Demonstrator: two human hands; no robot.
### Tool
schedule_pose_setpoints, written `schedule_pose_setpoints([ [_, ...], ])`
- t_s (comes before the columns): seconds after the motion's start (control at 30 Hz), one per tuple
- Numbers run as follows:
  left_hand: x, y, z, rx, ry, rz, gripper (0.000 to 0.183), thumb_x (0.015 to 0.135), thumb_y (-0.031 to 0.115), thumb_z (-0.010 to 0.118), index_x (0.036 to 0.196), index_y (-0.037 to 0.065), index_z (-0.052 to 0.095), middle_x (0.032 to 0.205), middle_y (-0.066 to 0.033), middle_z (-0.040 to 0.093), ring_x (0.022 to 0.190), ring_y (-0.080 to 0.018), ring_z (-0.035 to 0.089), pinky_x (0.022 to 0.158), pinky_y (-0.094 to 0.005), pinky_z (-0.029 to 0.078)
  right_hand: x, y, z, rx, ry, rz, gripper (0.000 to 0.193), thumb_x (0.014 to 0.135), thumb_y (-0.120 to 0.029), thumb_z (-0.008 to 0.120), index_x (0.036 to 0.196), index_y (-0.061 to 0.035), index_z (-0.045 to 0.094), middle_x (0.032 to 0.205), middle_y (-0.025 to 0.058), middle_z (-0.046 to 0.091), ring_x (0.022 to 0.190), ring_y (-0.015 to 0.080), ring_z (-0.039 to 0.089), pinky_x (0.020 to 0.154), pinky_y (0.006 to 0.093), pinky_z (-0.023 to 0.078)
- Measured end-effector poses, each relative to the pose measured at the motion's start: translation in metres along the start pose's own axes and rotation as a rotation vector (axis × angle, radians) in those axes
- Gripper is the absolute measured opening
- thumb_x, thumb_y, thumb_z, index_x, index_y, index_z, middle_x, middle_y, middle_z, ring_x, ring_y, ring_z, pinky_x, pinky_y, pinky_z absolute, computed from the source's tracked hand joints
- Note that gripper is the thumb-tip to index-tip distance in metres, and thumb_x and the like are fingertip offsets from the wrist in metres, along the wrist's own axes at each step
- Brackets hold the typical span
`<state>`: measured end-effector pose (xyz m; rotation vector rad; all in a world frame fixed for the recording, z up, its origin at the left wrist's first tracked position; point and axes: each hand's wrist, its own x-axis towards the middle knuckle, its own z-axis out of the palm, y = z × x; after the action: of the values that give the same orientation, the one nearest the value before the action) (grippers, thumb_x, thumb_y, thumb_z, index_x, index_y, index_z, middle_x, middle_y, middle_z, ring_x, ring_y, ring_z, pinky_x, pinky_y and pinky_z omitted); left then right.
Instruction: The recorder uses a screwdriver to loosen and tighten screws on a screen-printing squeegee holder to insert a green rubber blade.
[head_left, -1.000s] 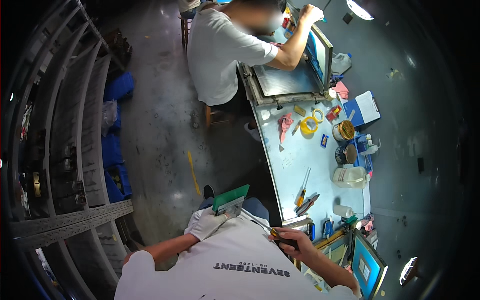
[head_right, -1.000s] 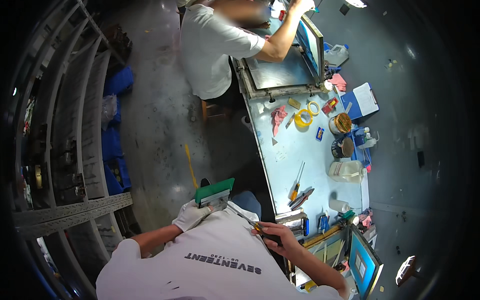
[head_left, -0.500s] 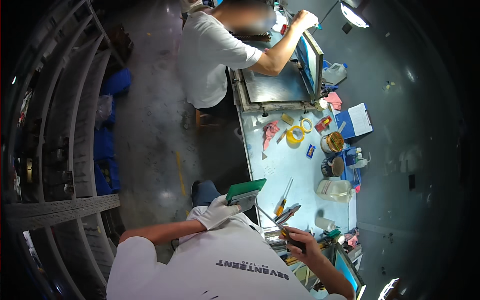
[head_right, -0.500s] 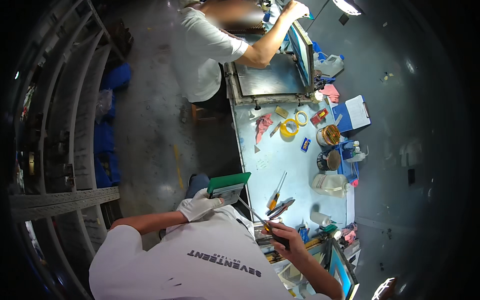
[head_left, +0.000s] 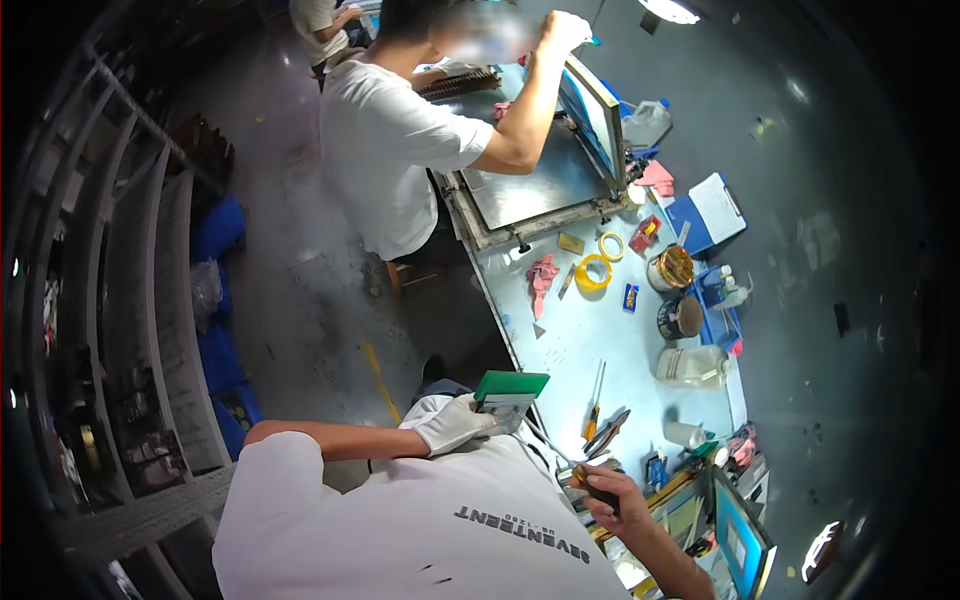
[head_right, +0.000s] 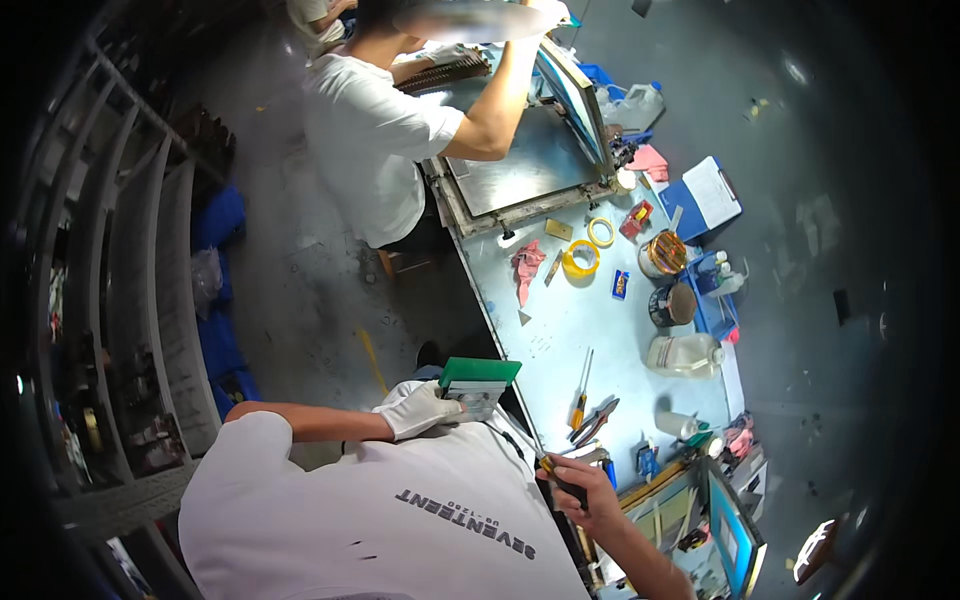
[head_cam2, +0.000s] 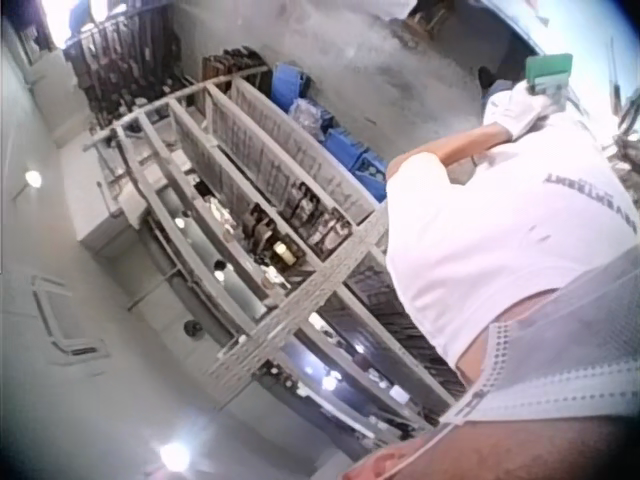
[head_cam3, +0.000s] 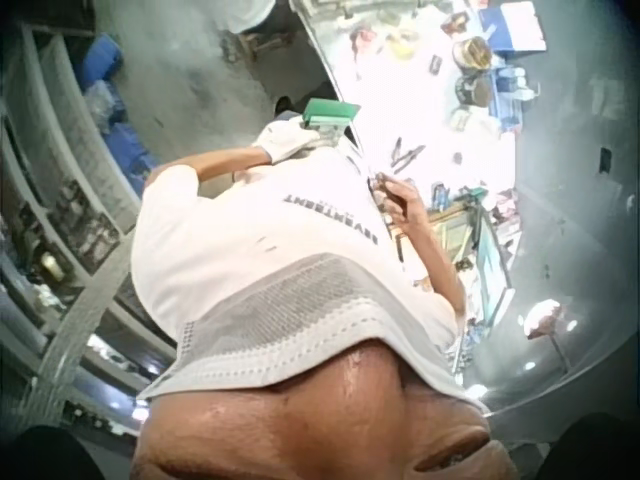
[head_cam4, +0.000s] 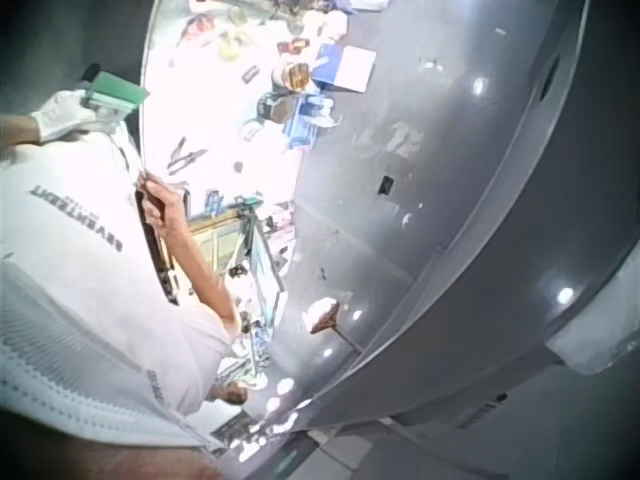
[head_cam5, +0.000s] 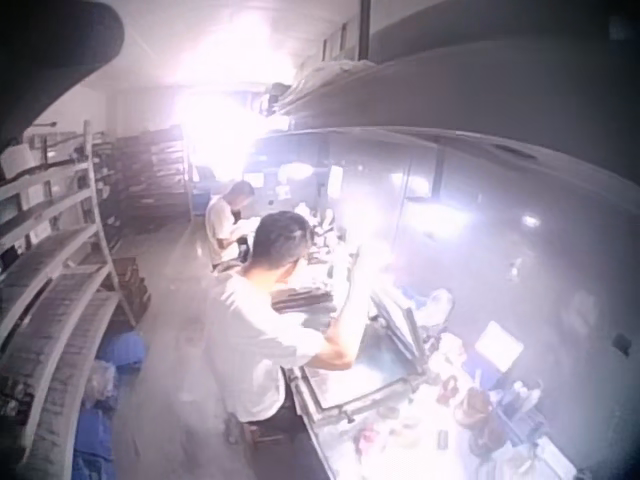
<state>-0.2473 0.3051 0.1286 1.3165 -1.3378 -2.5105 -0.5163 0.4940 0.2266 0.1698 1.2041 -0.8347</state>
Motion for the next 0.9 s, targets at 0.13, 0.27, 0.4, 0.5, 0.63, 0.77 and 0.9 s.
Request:
schedule_pose_setpoints([
  [0.13, 0.003, 0.027, -0.007, -0.024, -0.069, -0.023, 0.028, 0.093, 0.018, 0.063, 0.117, 0.003, 0.065, 0.086, 0.0008, 0.063, 0.067, -0.0048, 0.054, 0.059, -0.0218, 0.044, 0.004, -0.006, 0.013, 0.004, 0.056, -0.023, 0.046, 0.094, -0.008, 0.058, 0.137, 0.0033, 0.05, 0.107, 0.0187, 0.068, 0.048, 0.0079, 0.039, 0.036, 0.0189, 0.026],
  [0.27, 0.015, 0.027, -0.012, 0.113, -0.046, 0.095, 0.026, 0.093, 0.021, 0.063, 0.113, 0.004, 0.067, 0.087, 0.0024, 0.064, 0.071, -0.0047, 0.057, 0.065, -0.0221, 0.047, 0.006, -0.008, 0.019, -0.303, 0.099, -0.204, 0.044, 0.092, -0.003, 0.06, 0.135, 0.005, 0.056, 0.102, 0.0153, 0.071, 0.049, 0.0064, 0.045, 0.041, 0.0207, 0.033],
  [0.4, 0.01, 0.043, -0.006, 0.14, 0.038, 0.012, 0.037, 0.089, 0.03, 0.067, 0.115, 0.004, 0.069, 0.096, -0.005, 0.07, 0.085, -0.0097, 0.062, 0.078, -0.0262, 0.048, 0.009, -0.011, 0.022, -0.704, 0.176, -0.352, 0.041, 0.091, -0.004, 0.062, 0.131, 0.0018, 0.061, 0.099, 0.0081, 0.074, 0.053, 0.006, 0.052, 0.048, 0.0211, 0.043],
  [0.5, 0.009, 0.039, -0.004, 0.222, 0.07, 0.042, 0.043, 0.088, 0.036, 0.068, 0.115, 0.003, 0.068, 0.1, -0.0085, 0.071, 0.089, -0.0152, 0.065, 0.081, -0.0289, 0.049, 0.01, -0.003, 0.017, -0.895, 0.208, -0.477, 0.04, 0.09, -0.007, 0.065, 0.13, -0.0014, 0.064, 0.096, 0.003, 0.074, 0.06, 0.0052, 0.057, 0.056, 0.0218, 0.049],
  [0.63, 0.011, 0.048, -0.003, 0.399, 0.114, -0.007, 0.048, 0.084, 0.038, 0.068, 0.116, 0.003, 0.067, 0.105, -0.014, 0.073, 0.097, -0.0216, 0.068, 0.085, -0.0334, 0.05, 0.012, -0.012, 0.017, -1.519, 0.148, -1.046, 0.038, 0.084, -0.004, 0.065, 0.122, -0.0024, 0.066, 0.099, 0.0161, 0.072, 0.075, 0.0279, 0.071, 0.063, 0.0309, 0.056],
  [0.77, 0.038, 0.021, -0.015, 0.256, 0.124, -0.056, 0.042, 0.084, 0.031, 0.07, 0.114, 0.002, 0.067, 0.101, -0.0116, 0.071, 0.093, -0.0181, 0.066, 0.081, -0.0325, 0.051, 0.009, -0.032, 0.031, -1.867, 0.158, -0.928, 0.036, 0.079, -0.004, 0.07, 0.115, -0.004, 0.068, 0.107, 0.009, 0.07, 0.079, 0.0284, 0.071, 0.062, 0.0347, 0.056],
  [0.9, 0.062, -0.025, -0.024, -0.033, 0.156, 0.032, 0.043, 0.086, 0.03, 0.071, 0.115, -0.001, 0.064, 0.101, -0.0086, 0.068, 0.09, -0.0137, 0.063, 0.081, -0.0277, 0.051, 0.01, -0.039, 0.03, -1.398, 0.15, -0.992, 0.035, 0.083, -0.006, 0.069, 0.118, -0.0051, 0.068, 0.123, 0.0186, 0.066, 0.091, 0.0247, 0.071, 0.066, 0.0313, 0.056],
])
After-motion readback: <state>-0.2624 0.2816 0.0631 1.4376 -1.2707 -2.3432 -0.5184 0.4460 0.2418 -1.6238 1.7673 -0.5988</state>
